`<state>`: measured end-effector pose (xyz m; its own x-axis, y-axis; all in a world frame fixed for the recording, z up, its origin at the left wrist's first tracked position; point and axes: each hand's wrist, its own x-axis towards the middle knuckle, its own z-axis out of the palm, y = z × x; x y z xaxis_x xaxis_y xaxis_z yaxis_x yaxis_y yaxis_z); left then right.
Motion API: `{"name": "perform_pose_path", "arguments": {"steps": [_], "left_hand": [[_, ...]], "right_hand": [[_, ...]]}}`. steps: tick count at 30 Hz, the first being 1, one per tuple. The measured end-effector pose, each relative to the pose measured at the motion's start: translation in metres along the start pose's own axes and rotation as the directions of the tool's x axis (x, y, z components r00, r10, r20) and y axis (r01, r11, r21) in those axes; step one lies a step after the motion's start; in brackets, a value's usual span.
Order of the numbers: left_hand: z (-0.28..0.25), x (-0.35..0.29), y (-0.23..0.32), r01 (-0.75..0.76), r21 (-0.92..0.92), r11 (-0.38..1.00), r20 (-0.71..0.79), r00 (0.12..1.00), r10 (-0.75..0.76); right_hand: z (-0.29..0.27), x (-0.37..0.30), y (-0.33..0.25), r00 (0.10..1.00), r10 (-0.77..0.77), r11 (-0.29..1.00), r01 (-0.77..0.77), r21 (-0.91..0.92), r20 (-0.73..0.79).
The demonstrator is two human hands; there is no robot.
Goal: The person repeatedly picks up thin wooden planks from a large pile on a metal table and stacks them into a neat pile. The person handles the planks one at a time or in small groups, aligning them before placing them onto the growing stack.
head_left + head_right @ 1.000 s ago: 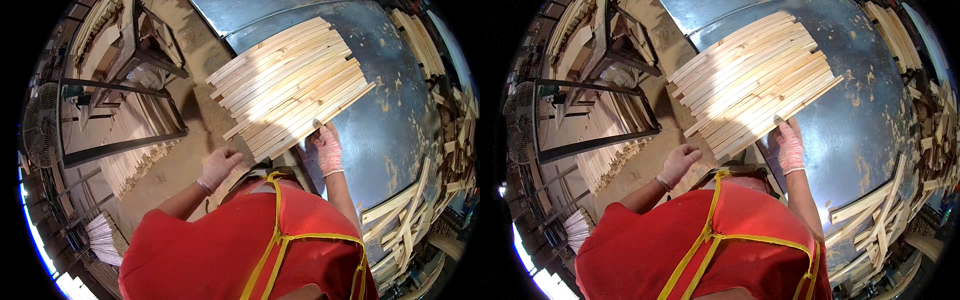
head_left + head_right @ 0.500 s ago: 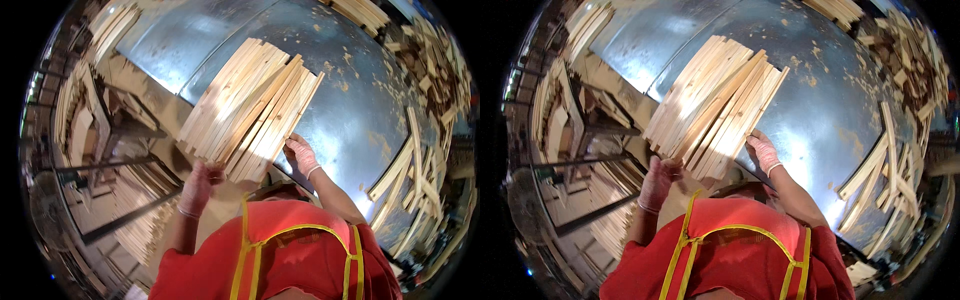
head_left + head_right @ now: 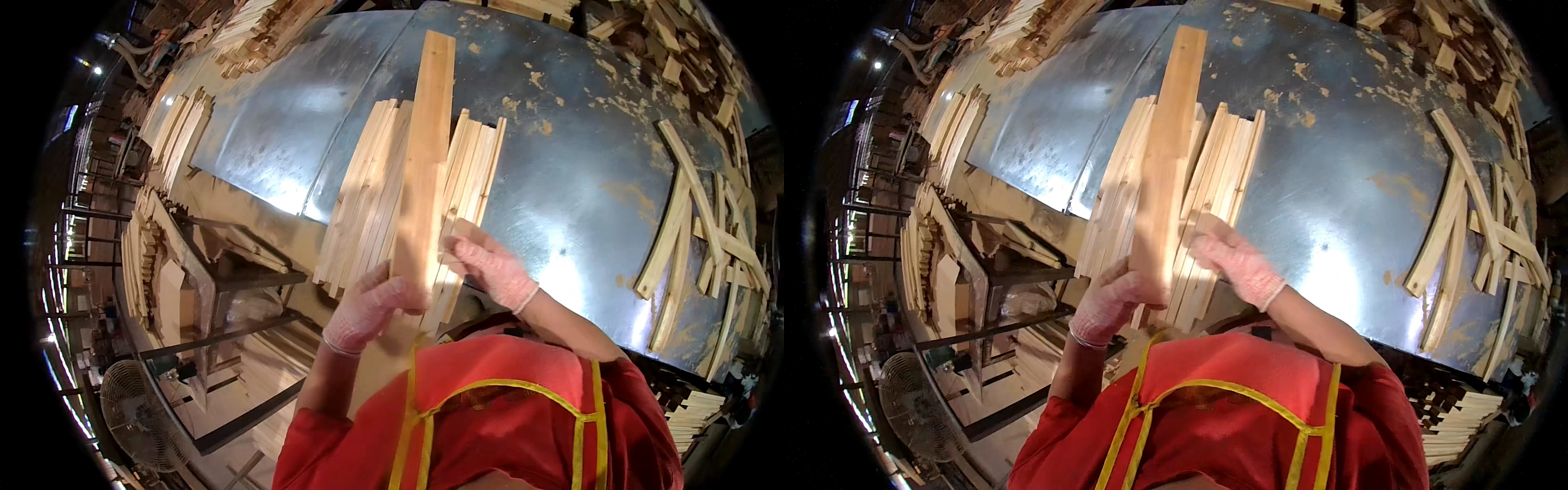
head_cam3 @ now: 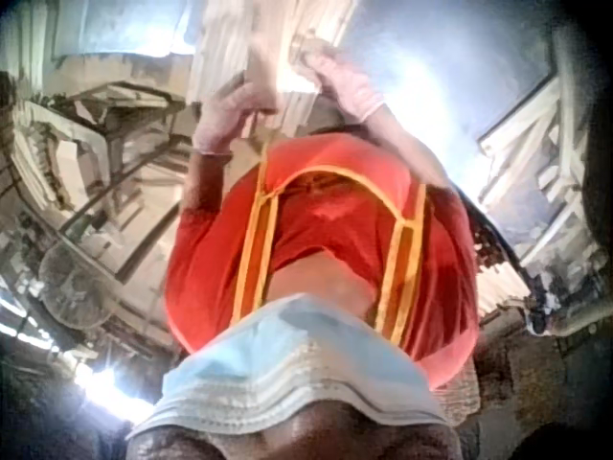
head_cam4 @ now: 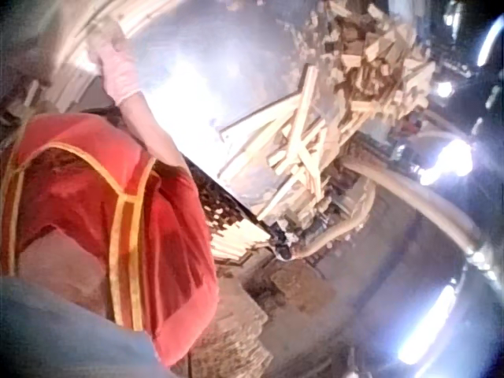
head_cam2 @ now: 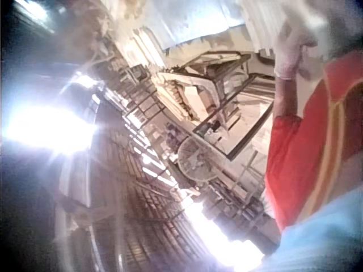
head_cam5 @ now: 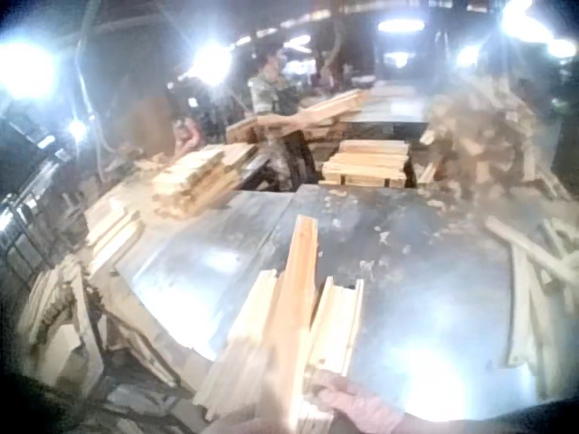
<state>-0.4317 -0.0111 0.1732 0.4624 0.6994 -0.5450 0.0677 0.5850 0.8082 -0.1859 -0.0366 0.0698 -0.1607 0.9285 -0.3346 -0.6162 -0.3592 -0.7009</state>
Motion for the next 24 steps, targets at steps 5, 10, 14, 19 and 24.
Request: {"name": "perform_pose_path", "arguments": {"steps": [5, 10, 14, 19, 24], "left_hand": [[0.021, 0.016, -0.003, -0.018, 0.261, 0.965, 0.060, 0.998, 0.002], [0.037, 0.016, 0.003, -0.122, 0.452, 0.883, 0.164, 0.985, 0.053], [0.039, 0.023, 0.004, -0.479, 0.522, 0.706, 0.439, 0.860, 0.259], [0.051, 0.030, 0.007, -0.223, 0.430, 0.875, 0.336, 0.939, 0.074], [0.099, 0.061, 0.016, -0.409, 0.427, 0.807, 0.162, 0.912, 0.376]], "right_hand": [[0.024, -0.001, -0.036, 0.990, -0.016, 0.980, -0.013, 0.199, 0.143], [0.010, -0.025, -0.055, 0.969, -0.058, 0.978, 0.007, 0.207, 0.242], [-0.004, -0.036, -0.059, 0.964, -0.068, 0.980, 0.016, 0.196, 0.259], [-0.025, -0.046, -0.055, 0.928, -0.124, 0.940, -0.003, 0.340, 0.351], [-0.038, -0.072, -0.040, 0.971, -0.069, 0.973, 0.015, 0.232, 0.229]]}}
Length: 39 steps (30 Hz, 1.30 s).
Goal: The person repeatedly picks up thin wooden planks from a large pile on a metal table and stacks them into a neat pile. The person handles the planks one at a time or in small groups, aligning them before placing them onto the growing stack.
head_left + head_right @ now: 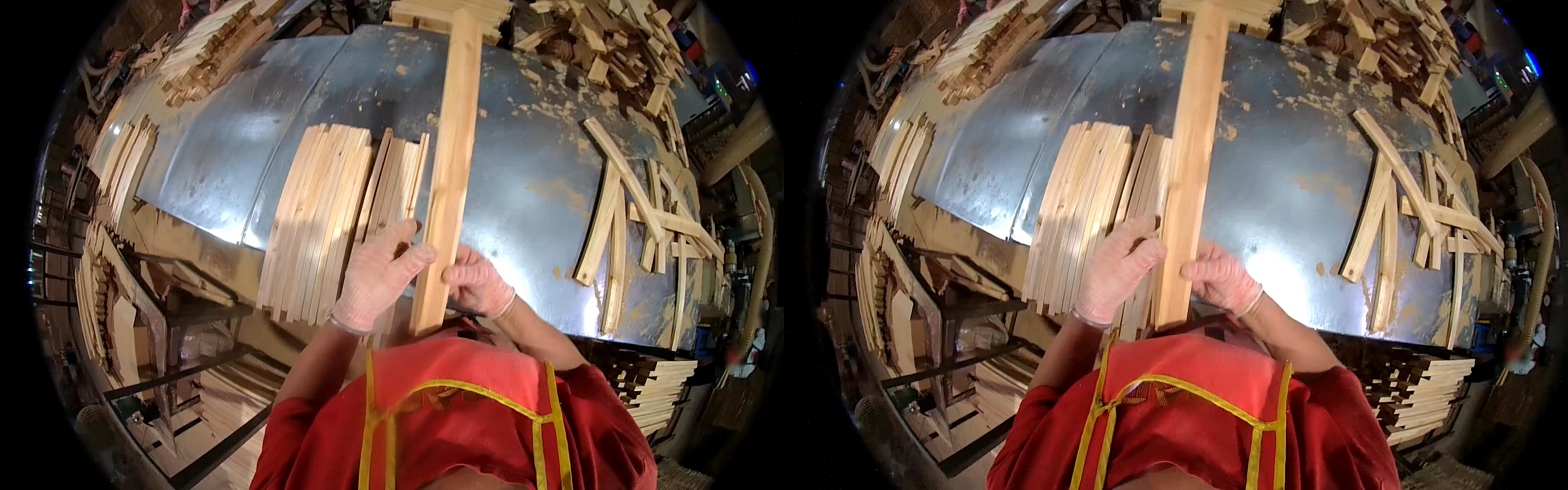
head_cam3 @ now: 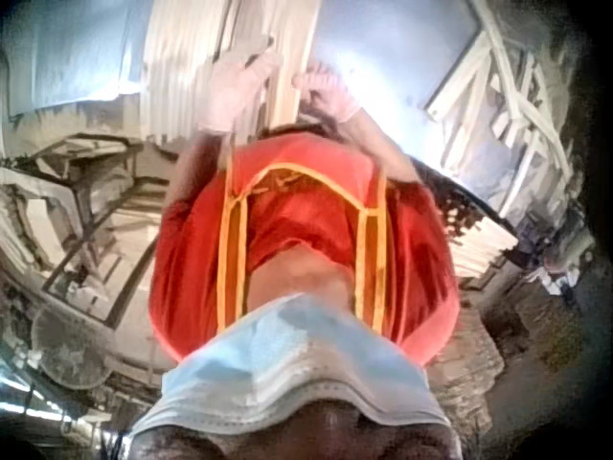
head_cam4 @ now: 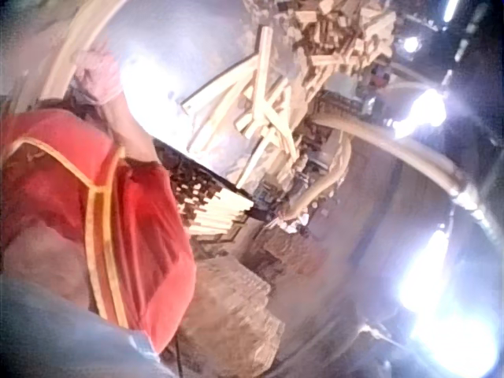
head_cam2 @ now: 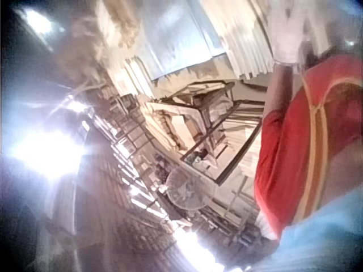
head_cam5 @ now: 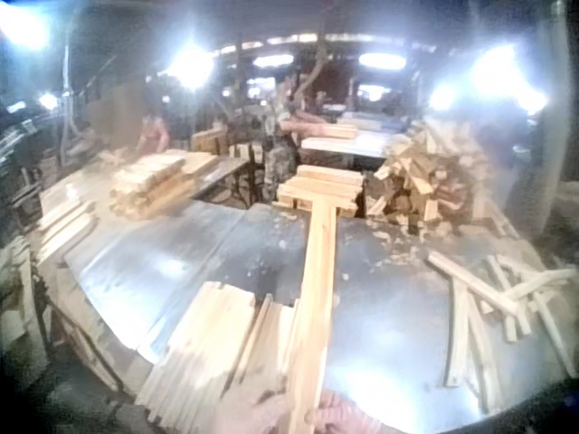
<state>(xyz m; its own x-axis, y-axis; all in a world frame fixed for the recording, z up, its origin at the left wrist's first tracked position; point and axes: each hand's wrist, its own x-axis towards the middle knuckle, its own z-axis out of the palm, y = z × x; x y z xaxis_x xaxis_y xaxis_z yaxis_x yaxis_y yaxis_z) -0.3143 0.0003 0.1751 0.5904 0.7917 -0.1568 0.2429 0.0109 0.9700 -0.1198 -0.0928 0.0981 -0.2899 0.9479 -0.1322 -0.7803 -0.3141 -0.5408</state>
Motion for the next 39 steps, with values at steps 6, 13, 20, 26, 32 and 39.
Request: {"name": "perform_pose_path", "arguments": {"steps": [6, 13, 20, 26, 32, 39], "left_hand": [[0.034, 0.049, 0.000, -0.093, -0.058, 0.994, -0.043, 0.995, 0.090], [0.061, 0.048, 0.004, -0.167, -0.116, 0.979, 0.121, 0.976, 0.181], [0.063, 0.075, 0.053, -0.306, -0.276, 0.911, -0.053, 0.951, 0.304], [0.048, 0.070, 0.092, -0.346, -0.019, 0.938, -0.061, 0.937, 0.344], [0.079, 0.049, 0.113, -0.351, 0.551, 0.757, -0.060, 0.888, 0.456], [0.087, 0.065, 0.076, -0.286, 0.520, 0.805, -0.037, 0.934, 0.356]], "right_hand": [[0.002, -0.032, 0.011, 0.990, 0.014, 0.996, -0.026, -0.083, -0.140], [-0.008, -0.071, -0.004, 0.986, 0.030, 0.990, -0.052, -0.130, -0.162], [-0.013, -0.078, 0.013, 0.970, -0.011, 0.894, -0.098, -0.436, -0.241], [-0.018, -0.087, 0.026, 0.984, 0.170, 0.954, -0.177, -0.244, -0.050], [-0.062, -0.066, 0.045, 0.985, 0.141, 0.982, -0.127, -0.137, 0.096], [-0.036, -0.040, 0.041, 0.928, -0.132, 0.963, 0.204, 0.178, -0.349]]}}
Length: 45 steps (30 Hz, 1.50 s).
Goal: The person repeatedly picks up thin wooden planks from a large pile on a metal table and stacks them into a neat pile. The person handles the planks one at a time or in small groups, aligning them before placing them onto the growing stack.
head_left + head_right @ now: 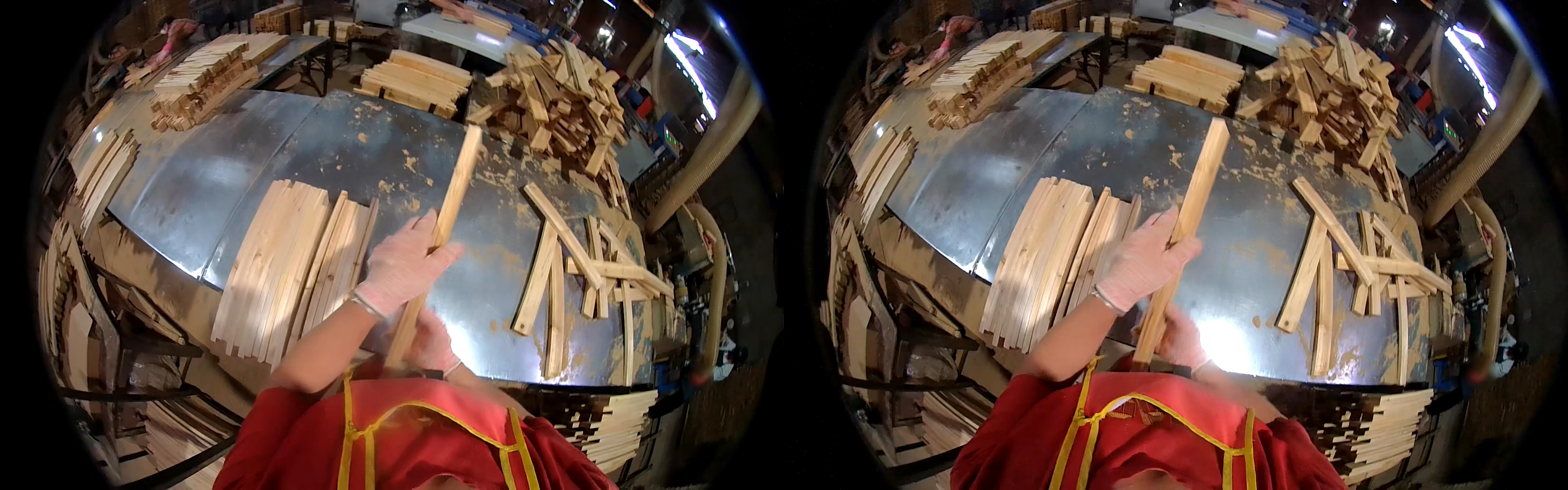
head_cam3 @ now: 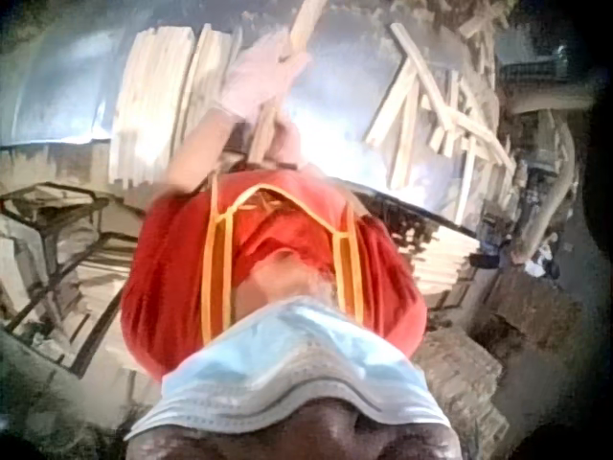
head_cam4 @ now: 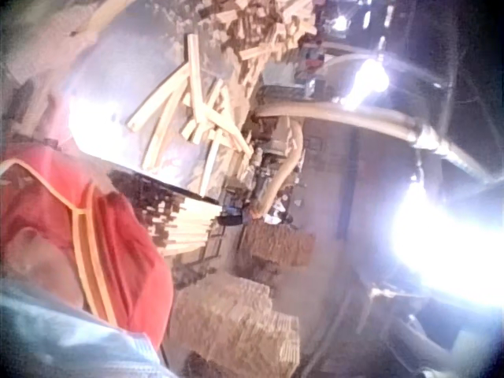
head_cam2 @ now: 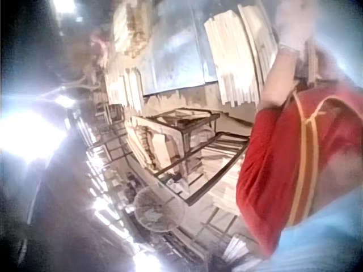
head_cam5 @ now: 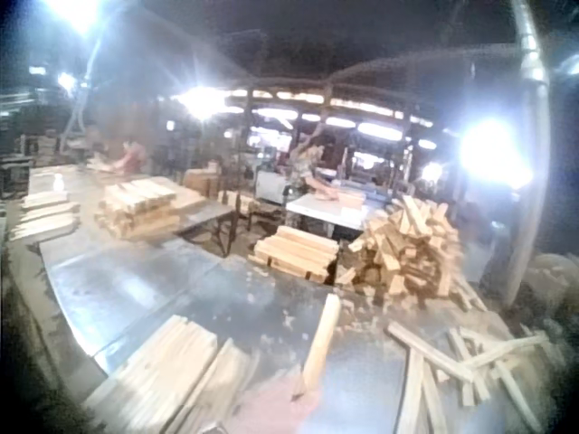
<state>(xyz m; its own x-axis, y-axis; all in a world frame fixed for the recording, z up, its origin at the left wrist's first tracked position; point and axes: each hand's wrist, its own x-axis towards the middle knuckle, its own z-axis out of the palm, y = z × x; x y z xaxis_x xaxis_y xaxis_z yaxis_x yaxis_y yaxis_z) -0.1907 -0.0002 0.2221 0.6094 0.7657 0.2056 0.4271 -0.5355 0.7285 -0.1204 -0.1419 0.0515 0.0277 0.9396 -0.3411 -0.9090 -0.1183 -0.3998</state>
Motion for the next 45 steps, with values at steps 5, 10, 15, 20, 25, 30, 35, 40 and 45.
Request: {"name": "perform_pose_path", "arguments": {"steps": [5, 10, 15, 20, 25, 30, 35, 40, 45], "left_hand": [[0.023, -0.080, -0.040, 0.369, -0.275, 0.888, 0.517, 0.835, -0.186], [0.031, -0.124, -0.052, 0.621, -0.629, 0.468, 0.686, 0.726, -0.043], [0.012, -0.119, -0.041, 0.566, -0.592, 0.574, 0.616, 0.777, -0.130], [0.006, -0.122, -0.040, 0.461, -0.322, 0.827, 0.592, 0.780, -0.205], [0.014, -0.130, -0.051, 0.414, -0.464, 0.783, 0.542, 0.832, -0.118], [0.012, -0.118, -0.068, 0.429, -0.315, 0.846, 0.662, 0.738, -0.128], [0.022, -0.105, -0.083, 0.289, -0.098, 0.952, 0.490, 0.847, -0.207], [0.027, -0.118, -0.096, 0.305, -0.014, 0.952, 0.453, 0.851, -0.266], [0.034, -0.125, -0.104, 0.192, 0.034, 0.981, 0.366, 0.911, -0.191]], "right_hand": [[0.045, 0.009, -0.076, 0.974, -0.227, 0.973, 0.228, 0.046, -0.026], [0.055, 0.016, -0.094, 0.943, -0.259, 0.959, 0.278, 0.063, -0.208], [0.057, 0.000, -0.089, 0.939, -0.334, 0.884, 0.282, -0.373, -0.082], [0.047, -0.012, -0.101, 0.954, -0.299, 0.792, 0.233, -0.564, -0.026], [0.032, -0.013, -0.105, 0.955, -0.294, 0.782, 0.254, -0.569, 0.022], [0.038, -0.013, -0.082, 0.914, -0.401, 0.737, 0.279, -0.615, -0.066], [0.043, -0.007, -0.037, 0.944, -0.268, 0.765, 0.086, -0.638, -0.194], [0.040, 0.002, -0.015, 0.964, -0.242, 0.789, 0.131, -0.600, -0.108], [0.051, 0.017, -0.002, 0.891, -0.302, 0.906, 0.157, -0.394, -0.339]]}}
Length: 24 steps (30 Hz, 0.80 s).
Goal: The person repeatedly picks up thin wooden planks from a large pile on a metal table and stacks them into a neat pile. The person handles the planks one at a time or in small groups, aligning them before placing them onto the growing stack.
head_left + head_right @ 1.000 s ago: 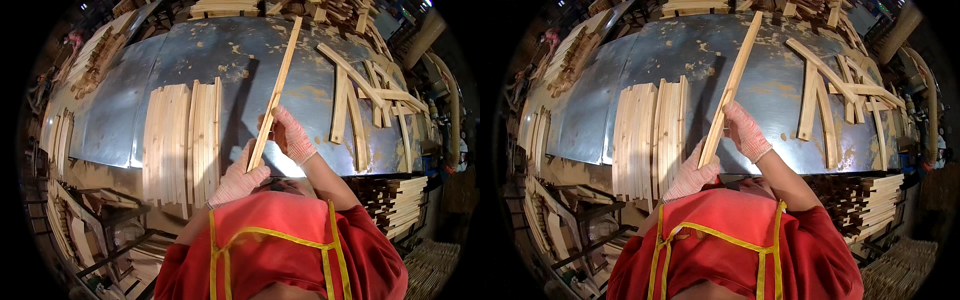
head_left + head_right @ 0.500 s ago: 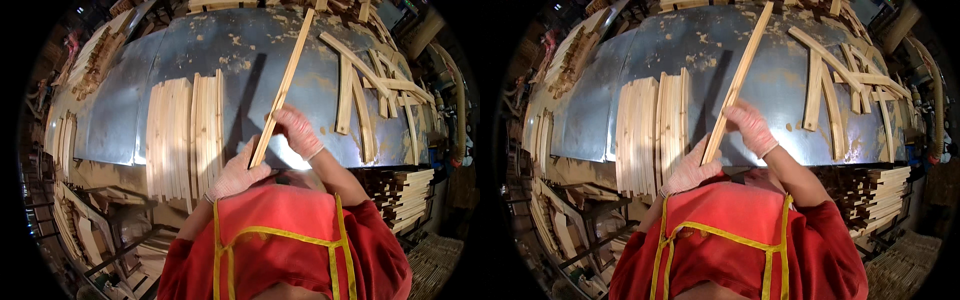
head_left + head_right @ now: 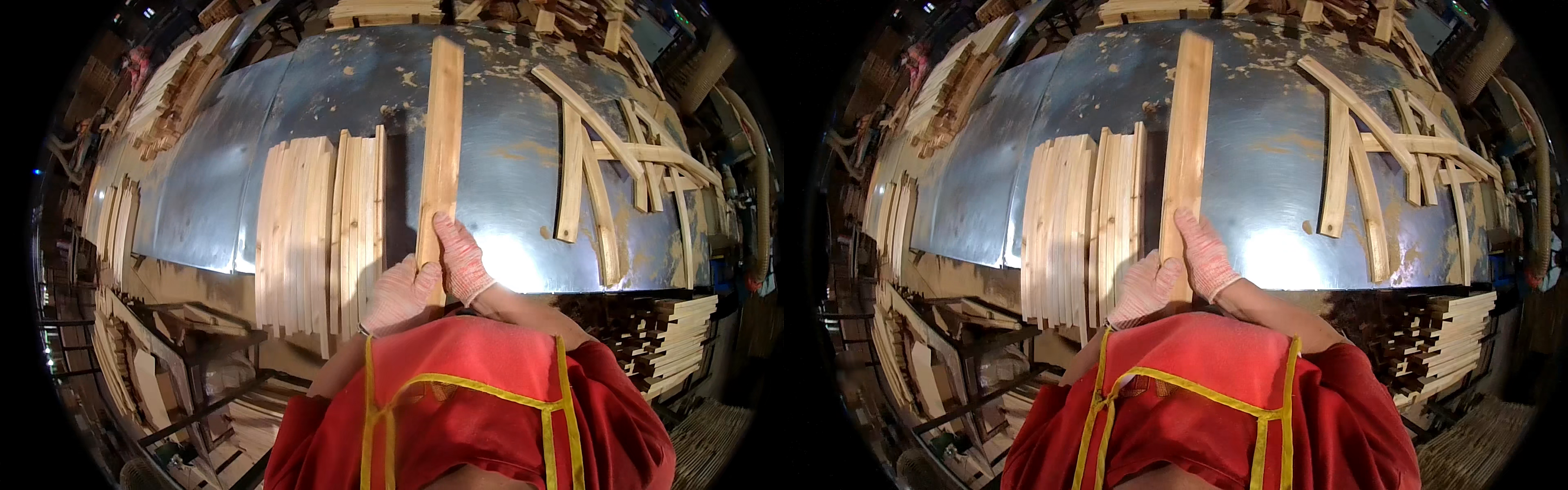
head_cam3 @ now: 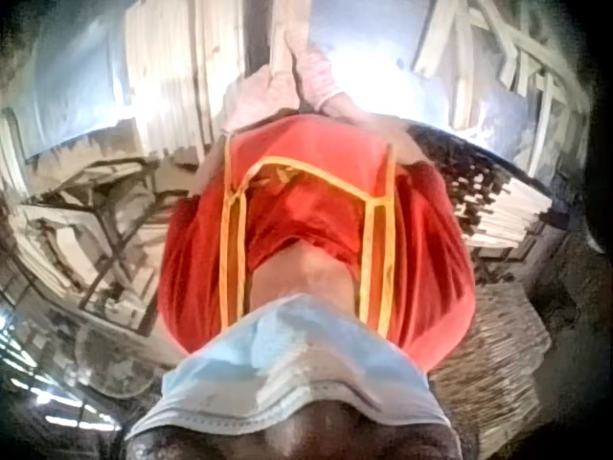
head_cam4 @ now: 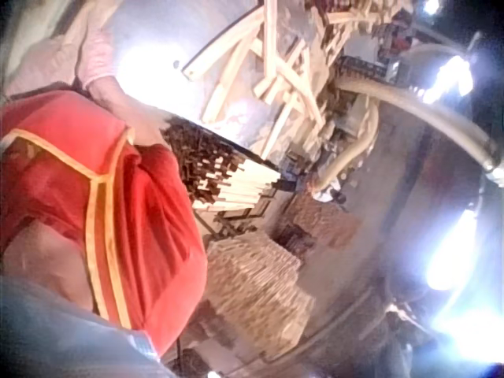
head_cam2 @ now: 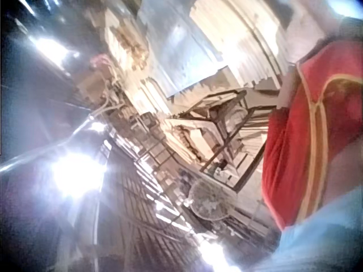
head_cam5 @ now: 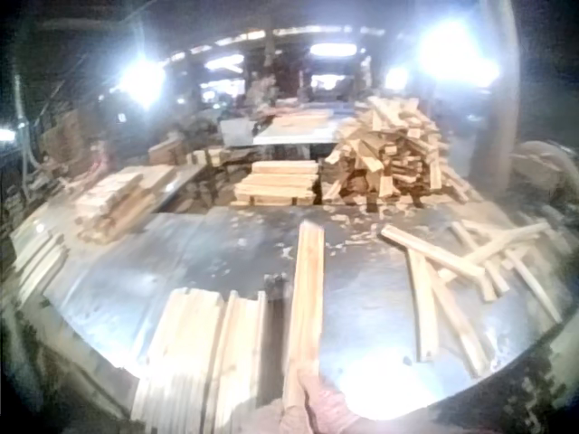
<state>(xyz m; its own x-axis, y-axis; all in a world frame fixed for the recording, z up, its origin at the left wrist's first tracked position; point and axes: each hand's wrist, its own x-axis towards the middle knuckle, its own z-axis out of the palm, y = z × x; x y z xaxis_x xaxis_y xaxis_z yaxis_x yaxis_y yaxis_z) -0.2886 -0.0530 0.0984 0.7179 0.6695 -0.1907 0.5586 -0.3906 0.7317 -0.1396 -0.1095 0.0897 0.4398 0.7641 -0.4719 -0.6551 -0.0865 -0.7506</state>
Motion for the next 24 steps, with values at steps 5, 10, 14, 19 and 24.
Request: {"name": "perform_pose_path", "arguments": {"steps": [5, 10, 14, 19, 24], "left_hand": [[-0.004, -0.002, 0.001, -0.017, -0.187, 0.982, -0.023, 1.000, 0.013], [-0.011, 0.001, 0.000, -0.119, -0.332, 0.936, -0.066, 0.993, 0.102], [-0.013, 0.005, -0.008, 0.014, -0.483, 0.875, 0.064, 0.998, 0.019], [-0.004, 0.010, -0.017, 0.140, -0.802, 0.580, 0.177, 0.984, 0.007], [-0.013, 0.005, -0.047, 0.084, -0.594, 0.800, -0.033, 0.991, -0.128]], "right_hand": [[0.015, 0.009, -0.006, 0.997, 0.028, 0.994, -0.036, -0.106, -0.077], [0.021, 0.017, -0.015, 0.993, 0.057, 0.991, -0.068, -0.112, -0.103], [0.020, 0.024, -0.006, 0.982, -0.009, 0.965, -0.041, -0.260, -0.188], [0.002, 0.045, 0.010, 0.987, -0.117, 0.920, 0.065, -0.385, -0.111], [-0.038, 0.065, 0.007, 0.967, -0.252, 0.587, 0.189, -0.787, 0.043]]}}
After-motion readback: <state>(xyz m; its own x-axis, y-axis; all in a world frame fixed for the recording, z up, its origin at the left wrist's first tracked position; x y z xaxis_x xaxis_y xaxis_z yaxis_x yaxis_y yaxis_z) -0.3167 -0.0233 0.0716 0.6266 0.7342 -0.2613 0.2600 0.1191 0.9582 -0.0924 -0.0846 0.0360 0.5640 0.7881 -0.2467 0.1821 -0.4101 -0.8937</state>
